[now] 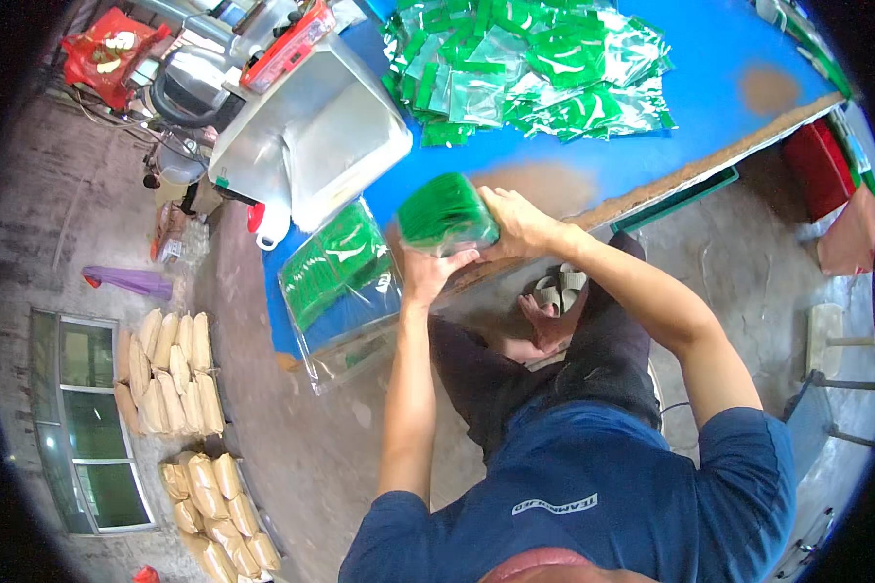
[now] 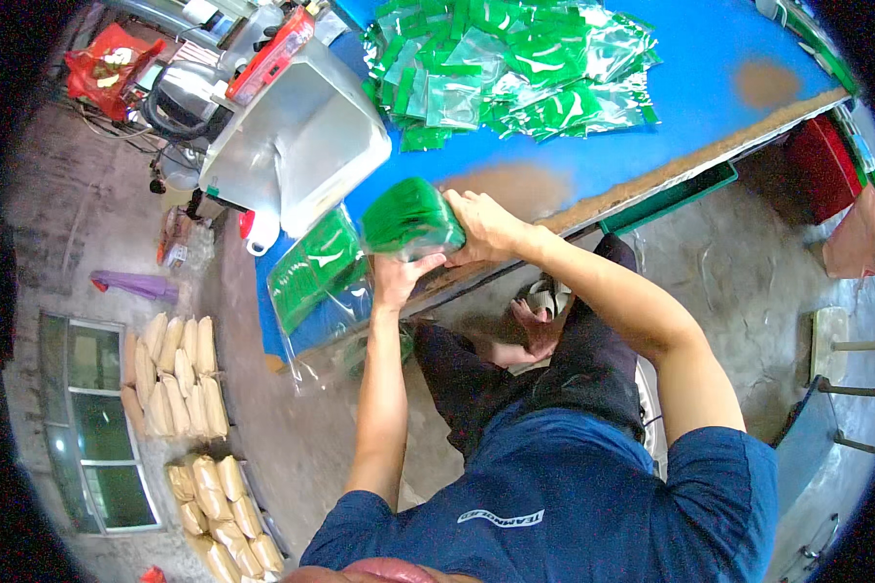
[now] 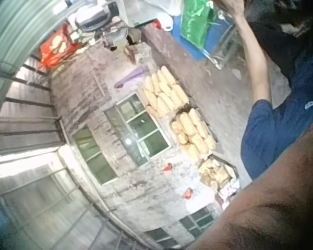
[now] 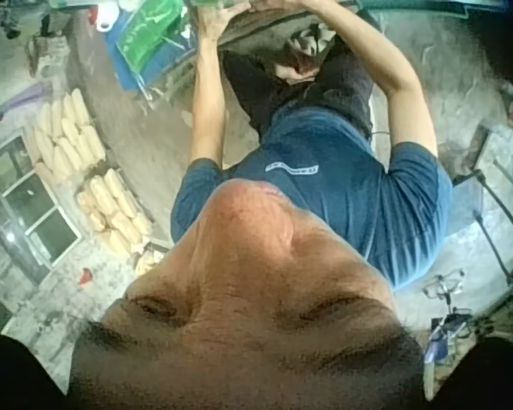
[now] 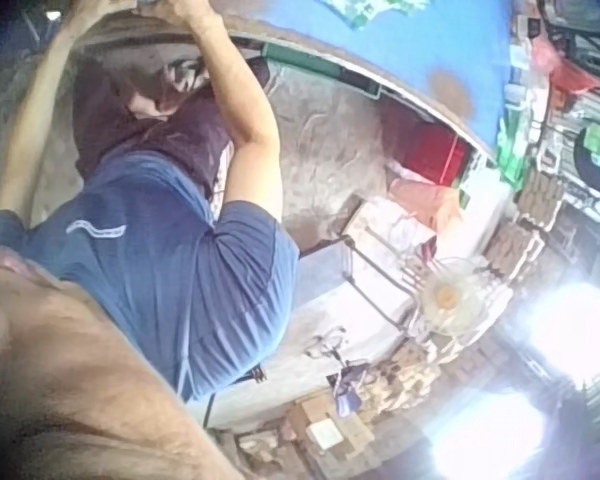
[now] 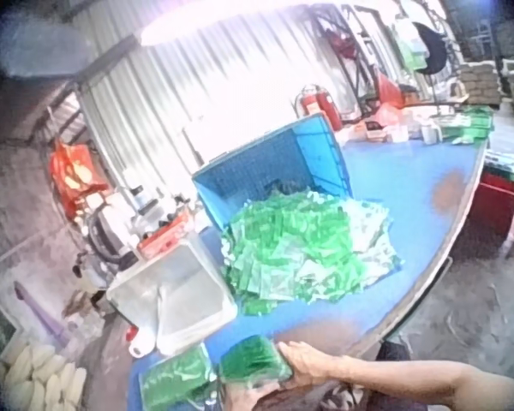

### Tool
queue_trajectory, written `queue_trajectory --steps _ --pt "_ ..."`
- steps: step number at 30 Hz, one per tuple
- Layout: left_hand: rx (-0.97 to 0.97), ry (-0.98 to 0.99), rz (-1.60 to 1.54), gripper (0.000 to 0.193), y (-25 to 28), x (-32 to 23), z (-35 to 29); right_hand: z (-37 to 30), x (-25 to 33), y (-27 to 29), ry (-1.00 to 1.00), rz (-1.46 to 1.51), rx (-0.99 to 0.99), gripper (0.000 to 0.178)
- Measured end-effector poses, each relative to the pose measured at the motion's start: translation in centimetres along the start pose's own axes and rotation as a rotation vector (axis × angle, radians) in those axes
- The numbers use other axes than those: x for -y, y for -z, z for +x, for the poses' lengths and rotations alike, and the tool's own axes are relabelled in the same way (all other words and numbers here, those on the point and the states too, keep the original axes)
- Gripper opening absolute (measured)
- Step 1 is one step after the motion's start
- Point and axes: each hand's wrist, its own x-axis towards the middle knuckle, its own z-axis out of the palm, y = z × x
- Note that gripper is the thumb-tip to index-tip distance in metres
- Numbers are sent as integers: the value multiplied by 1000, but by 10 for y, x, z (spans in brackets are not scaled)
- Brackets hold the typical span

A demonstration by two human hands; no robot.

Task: Stacking and placing green plastic packets into a larger clear plastic bag.

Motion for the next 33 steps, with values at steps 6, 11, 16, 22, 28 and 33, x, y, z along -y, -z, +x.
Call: queue_trajectory --steps 6,11,16,22,28,33 --pt "29 92 -341 68 11 -11 -14 -16 35 21 34 90 6 83" --pt "118 140 -632 88 9 20 -49 -39 44 25 -697 1287 354 102" --pt "179 70 -573 80 -4 9 -61 -78 95 -27 -652 2057 596 94" --pt "177 288 -252 61 -3 -21 -82 -118 58 -19 -657 1919 414 60" --pt "-113 134 -1063 79 -33 -37 -126 -85 84 8 -411 754 293 96" --pt "-216 156 -930 82 -35 -43 -136 -77 99 13 -336 749 305 98"
